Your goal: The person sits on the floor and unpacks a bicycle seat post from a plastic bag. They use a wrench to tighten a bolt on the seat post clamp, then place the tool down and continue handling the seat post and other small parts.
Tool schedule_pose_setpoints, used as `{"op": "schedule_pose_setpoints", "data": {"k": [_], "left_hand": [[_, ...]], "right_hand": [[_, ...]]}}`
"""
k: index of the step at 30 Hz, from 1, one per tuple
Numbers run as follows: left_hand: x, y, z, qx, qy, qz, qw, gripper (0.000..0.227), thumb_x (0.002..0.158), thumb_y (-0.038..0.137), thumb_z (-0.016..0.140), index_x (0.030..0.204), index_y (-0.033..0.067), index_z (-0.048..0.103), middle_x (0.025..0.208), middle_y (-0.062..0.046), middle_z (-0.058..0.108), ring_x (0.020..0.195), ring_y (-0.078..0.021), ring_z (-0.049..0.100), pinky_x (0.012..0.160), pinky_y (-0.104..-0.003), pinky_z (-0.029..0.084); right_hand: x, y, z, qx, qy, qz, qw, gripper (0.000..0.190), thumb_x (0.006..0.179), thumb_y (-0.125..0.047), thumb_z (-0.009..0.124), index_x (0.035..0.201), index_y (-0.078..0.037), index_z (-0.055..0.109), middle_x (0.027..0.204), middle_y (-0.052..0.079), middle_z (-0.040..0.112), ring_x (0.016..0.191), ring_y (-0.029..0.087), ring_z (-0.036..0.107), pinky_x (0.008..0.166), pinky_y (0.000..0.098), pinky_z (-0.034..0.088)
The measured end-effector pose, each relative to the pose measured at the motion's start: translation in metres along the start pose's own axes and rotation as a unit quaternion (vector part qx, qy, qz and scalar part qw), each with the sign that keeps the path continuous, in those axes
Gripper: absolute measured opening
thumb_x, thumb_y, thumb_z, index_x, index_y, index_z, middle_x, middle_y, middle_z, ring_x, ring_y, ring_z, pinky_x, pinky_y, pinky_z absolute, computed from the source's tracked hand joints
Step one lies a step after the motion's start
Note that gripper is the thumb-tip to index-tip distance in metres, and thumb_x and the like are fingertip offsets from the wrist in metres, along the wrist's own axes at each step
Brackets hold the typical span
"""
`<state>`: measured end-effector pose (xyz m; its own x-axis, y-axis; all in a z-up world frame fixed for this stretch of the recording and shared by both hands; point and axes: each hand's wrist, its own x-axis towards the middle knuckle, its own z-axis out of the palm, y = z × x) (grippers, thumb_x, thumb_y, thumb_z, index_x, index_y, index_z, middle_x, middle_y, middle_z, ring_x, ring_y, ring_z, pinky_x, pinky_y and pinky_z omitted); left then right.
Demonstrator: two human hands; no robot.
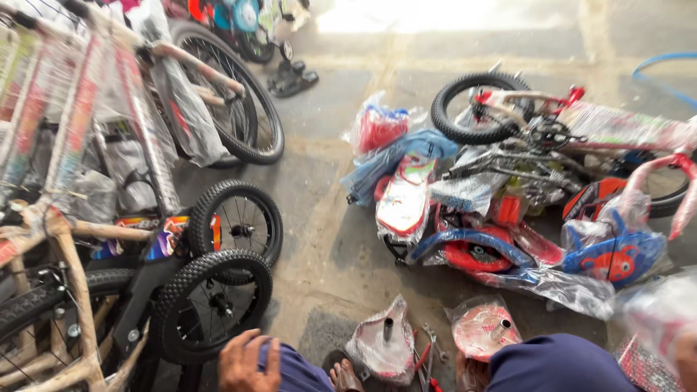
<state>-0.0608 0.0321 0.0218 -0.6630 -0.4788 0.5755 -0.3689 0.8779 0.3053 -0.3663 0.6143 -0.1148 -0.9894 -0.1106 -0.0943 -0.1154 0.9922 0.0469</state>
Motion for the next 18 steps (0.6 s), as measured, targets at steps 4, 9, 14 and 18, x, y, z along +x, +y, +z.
{"op": "schedule_pose_setpoints", "data": {"k": [4,9,14,18], "left_hand": [[-0.002,0.043,0.011,-0.168,-0.043,-0.055,0.983,0.021,0.083,0.024,0.077,0.095,0.0076,0.075,0.108,-0.011,0.074,0.108,-0.0269,0.069,0.092,-0.038,0.056],[0.006,0.11,0.037,-0.466,-0.302,-0.177,0.812,0.054,0.084,0.041,0.077,0.124,0.006,0.068,0.116,-0.012,0.075,0.107,-0.0237,0.071,0.094,-0.039,0.056],[0.008,0.134,0.06,-0.704,-0.37,-0.25,0.552,0.052,0.088,0.03,0.071,0.134,0.0151,0.051,0.123,-0.003,0.067,0.111,-0.0164,0.066,0.095,-0.037,0.054],[0.007,0.101,0.076,-0.725,-0.293,-0.294,0.549,0.021,0.102,0.013,0.063,0.121,0.0053,0.06,0.106,-0.009,0.07,0.092,-0.0188,0.069,0.082,-0.039,0.059]], "right_hand": [[-0.005,-0.057,-0.049,0.164,0.023,-0.07,0.984,0.031,0.09,-0.03,0.069,0.119,-0.019,0.069,0.13,0.007,0.065,0.12,0.022,0.062,0.092,0.0378,0.057],[-0.04,-0.152,-0.142,0.369,-0.034,-0.183,0.911,0.035,0.09,-0.026,0.072,0.122,-0.013,0.066,0.12,0.01,0.07,0.109,0.023,0.068,0.089,0.0366,0.06],[-0.088,-0.247,-0.197,0.494,-0.203,-0.209,0.819,0.04,0.091,-0.023,0.075,0.125,-0.007,0.062,0.11,0.013,0.074,0.098,0.023,0.073,0.085,0.0353,0.063],[-0.112,-0.295,-0.179,0.688,-0.266,-0.219,0.639,0.061,0.077,-0.016,0.084,0.13,-0.01,0.055,0.113,0.006,0.074,0.102,0.013,0.072,0.089,0.0296,0.059]]}}
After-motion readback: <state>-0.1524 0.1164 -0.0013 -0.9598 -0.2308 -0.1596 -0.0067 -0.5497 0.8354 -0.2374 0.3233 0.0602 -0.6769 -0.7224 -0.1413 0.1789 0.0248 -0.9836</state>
